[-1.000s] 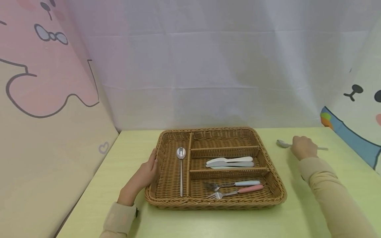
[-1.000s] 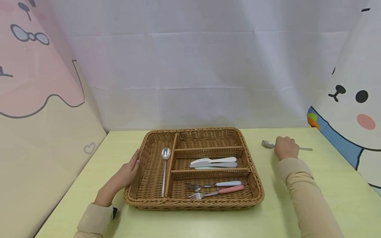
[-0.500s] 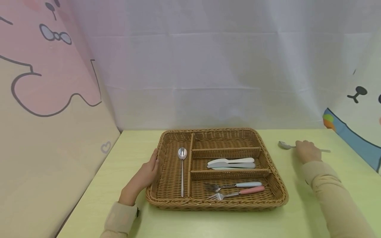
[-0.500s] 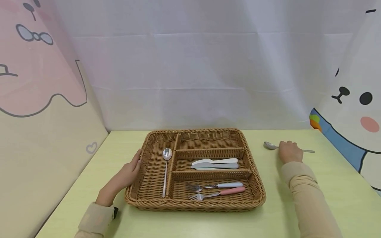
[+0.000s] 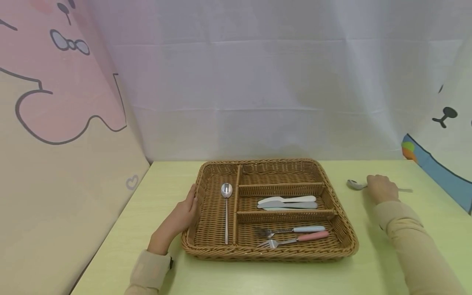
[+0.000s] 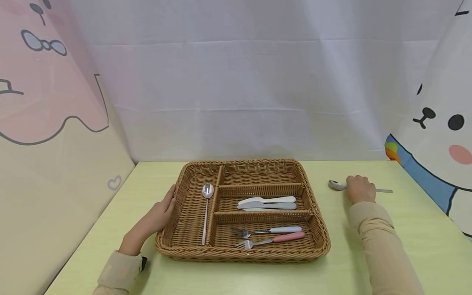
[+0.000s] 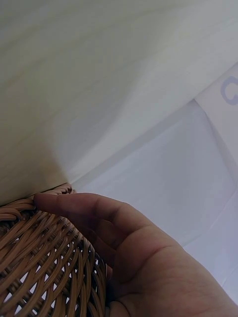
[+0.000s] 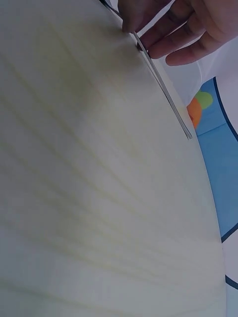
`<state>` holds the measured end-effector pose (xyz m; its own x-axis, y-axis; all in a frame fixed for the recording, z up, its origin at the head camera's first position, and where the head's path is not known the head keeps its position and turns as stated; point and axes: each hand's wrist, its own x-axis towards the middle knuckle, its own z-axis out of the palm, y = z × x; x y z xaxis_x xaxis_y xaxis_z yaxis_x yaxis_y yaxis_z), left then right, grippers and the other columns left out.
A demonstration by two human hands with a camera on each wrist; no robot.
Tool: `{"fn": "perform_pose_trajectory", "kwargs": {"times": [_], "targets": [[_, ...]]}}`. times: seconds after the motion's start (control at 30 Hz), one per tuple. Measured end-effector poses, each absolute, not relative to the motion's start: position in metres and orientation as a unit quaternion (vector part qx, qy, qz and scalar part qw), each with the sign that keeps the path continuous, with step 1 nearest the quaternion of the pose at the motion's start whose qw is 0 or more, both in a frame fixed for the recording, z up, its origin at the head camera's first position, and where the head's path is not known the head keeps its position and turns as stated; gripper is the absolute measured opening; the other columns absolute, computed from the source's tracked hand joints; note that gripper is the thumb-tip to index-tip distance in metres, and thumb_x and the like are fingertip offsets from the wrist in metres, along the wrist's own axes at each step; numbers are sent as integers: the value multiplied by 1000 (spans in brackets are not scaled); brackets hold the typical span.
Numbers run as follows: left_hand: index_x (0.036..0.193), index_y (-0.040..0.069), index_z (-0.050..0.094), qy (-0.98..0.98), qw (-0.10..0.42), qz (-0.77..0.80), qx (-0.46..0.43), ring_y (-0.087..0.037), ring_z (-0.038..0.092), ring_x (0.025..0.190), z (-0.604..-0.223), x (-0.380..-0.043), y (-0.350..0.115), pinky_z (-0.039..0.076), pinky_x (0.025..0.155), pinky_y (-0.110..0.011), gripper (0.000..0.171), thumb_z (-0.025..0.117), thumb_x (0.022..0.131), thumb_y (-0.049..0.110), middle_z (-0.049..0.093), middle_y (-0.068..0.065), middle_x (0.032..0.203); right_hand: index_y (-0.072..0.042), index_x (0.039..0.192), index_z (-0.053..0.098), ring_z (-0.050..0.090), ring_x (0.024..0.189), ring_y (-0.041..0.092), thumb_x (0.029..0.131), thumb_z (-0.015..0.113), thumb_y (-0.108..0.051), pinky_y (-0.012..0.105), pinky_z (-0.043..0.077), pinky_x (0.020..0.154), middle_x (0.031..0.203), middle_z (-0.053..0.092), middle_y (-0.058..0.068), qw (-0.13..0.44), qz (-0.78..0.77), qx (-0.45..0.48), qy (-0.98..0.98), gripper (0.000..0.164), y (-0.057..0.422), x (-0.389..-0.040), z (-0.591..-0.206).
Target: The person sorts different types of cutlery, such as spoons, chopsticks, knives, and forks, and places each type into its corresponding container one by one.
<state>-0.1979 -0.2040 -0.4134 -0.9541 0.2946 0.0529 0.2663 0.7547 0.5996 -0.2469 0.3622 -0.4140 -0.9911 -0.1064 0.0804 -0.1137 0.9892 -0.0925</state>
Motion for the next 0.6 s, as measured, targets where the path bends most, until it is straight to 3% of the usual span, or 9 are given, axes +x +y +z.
{"fn": "perform_pose_trajectory", "kwargs": {"times": [0.17,0.6], "targets": [[144,-2,-1,936,22,318,151,-43,54,104,-414,-199,-204,46,89,-56,52,21,102,19,36,-38,134,13,77,52,54,66,49,83,44,12,61,50,52,74,55,35,53,35,55,-996,10,365,-247,-417],[144,-3,1,936,20,319,149,-43,54,104,-415,-200,-204,47,88,-56,52,22,102,18,37,-38,133,10,76,50,54,64,47,82,43,11,59,49,51,73,54,33,48,34,68,-996,9,365,-243,-413]]}}
